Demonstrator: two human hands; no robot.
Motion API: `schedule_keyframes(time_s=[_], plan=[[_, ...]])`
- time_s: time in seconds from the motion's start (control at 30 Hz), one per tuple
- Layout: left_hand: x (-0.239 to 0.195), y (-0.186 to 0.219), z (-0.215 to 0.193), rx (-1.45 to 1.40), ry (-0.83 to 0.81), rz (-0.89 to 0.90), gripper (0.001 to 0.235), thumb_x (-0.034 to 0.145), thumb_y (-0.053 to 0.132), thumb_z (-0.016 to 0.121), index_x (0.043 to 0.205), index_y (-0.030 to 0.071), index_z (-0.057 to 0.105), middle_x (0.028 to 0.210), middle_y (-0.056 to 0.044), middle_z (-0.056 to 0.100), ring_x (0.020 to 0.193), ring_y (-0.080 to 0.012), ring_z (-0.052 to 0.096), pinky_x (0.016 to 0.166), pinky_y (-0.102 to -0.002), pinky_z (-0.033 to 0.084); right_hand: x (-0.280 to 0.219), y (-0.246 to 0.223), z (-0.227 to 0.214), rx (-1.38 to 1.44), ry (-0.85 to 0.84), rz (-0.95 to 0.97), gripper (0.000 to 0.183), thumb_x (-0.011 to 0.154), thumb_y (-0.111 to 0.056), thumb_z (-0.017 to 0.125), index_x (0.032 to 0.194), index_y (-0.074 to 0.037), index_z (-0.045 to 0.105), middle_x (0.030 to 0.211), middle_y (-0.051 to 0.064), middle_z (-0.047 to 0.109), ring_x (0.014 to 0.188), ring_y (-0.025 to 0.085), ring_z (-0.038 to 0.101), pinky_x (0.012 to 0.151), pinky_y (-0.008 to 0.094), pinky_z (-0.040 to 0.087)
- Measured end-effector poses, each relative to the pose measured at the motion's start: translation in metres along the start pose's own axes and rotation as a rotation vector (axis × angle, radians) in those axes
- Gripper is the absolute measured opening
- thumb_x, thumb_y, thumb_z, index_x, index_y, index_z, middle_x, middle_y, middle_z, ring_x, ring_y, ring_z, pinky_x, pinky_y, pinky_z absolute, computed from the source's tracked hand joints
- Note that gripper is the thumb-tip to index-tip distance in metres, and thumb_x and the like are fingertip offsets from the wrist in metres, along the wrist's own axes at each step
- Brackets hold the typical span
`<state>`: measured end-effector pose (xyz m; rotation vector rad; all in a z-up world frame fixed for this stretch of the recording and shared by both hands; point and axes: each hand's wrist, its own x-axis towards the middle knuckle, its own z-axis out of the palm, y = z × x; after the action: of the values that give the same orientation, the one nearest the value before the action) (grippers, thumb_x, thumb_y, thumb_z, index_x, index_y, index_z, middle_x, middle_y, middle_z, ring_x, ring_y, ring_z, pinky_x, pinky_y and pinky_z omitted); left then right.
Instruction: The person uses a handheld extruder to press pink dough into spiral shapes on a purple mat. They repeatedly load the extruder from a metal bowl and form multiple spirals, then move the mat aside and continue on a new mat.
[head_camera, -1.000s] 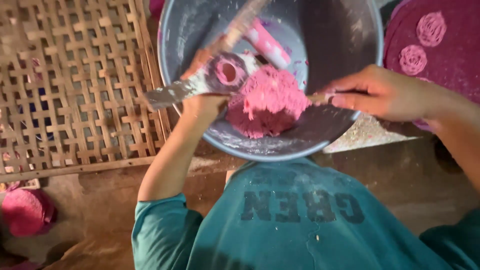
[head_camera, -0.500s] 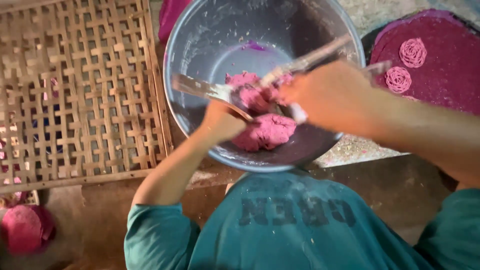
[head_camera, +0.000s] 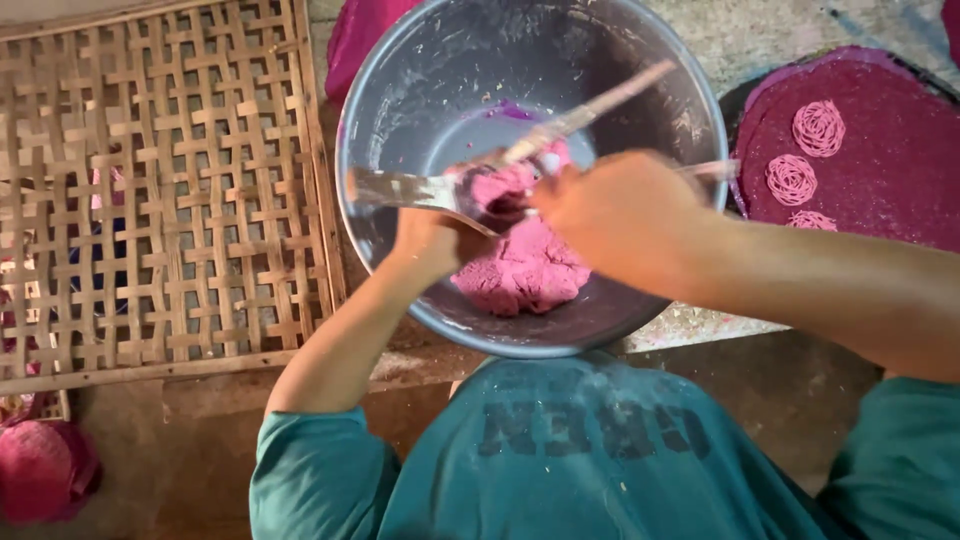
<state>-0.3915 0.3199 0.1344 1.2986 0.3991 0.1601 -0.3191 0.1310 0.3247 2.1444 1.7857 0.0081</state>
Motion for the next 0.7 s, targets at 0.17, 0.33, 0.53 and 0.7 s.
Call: schedule_keyframes(time_s=[0.17,0.33,0.53,0.7], plan=[[-0.015,0.029,-0.031,0.849,0.034,0.525,0.051,0.090,0.042,0.066,0.124,0.003,0.064,0.109,-0.013,0.076,0.096,-0.0246,0.076,0.084,-0.039,0.062,-0.036,0.030,0.005,0.003,0.066,0.264,0.019,0.097,-0.022,0.056,0.111,-0.020,0.068,0.085,0.002,0.069,0.074,0.023,0.073,0.052,0.037,0.056],[-0.012,0.033,-0.012,1.035,-0.030,0.612,0.050,0.089,0.039,0.066,0.125,0.005,0.063,0.111,-0.014,0.074,0.098,-0.0273,0.073,0.084,-0.040,0.060,-0.032,0.032,0.024,-0.176,0.228,0.053,0.026,0.087,-0.017,0.060,0.112,-0.017,0.069,0.084,0.002,0.069,0.076,0.021,0.073,0.059,0.032,0.057],[-0.013,0.026,0.015,0.994,-0.160,0.495,0.048,0.087,0.035,0.066,0.125,0.006,0.062,0.113,-0.015,0.071,0.101,-0.0304,0.071,0.085,-0.042,0.058,0.018,-0.008,0.021,-0.111,0.238,-0.113,0.018,0.087,-0.021,0.061,0.100,-0.011,0.067,0.085,0.008,0.071,0.072,0.025,0.074,0.064,0.034,0.059],[-0.022,0.042,-0.009,1.113,0.008,0.339,0.061,0.081,0.038,0.077,0.133,0.010,0.060,0.119,-0.017,0.067,0.105,-0.0330,0.067,0.084,-0.042,0.055,-0.027,0.024,-0.004,0.071,-0.003,0.094,0.026,0.087,-0.014,0.059,0.112,-0.017,0.068,0.080,0.008,0.069,0.069,0.030,0.073,0.052,0.041,0.056]])
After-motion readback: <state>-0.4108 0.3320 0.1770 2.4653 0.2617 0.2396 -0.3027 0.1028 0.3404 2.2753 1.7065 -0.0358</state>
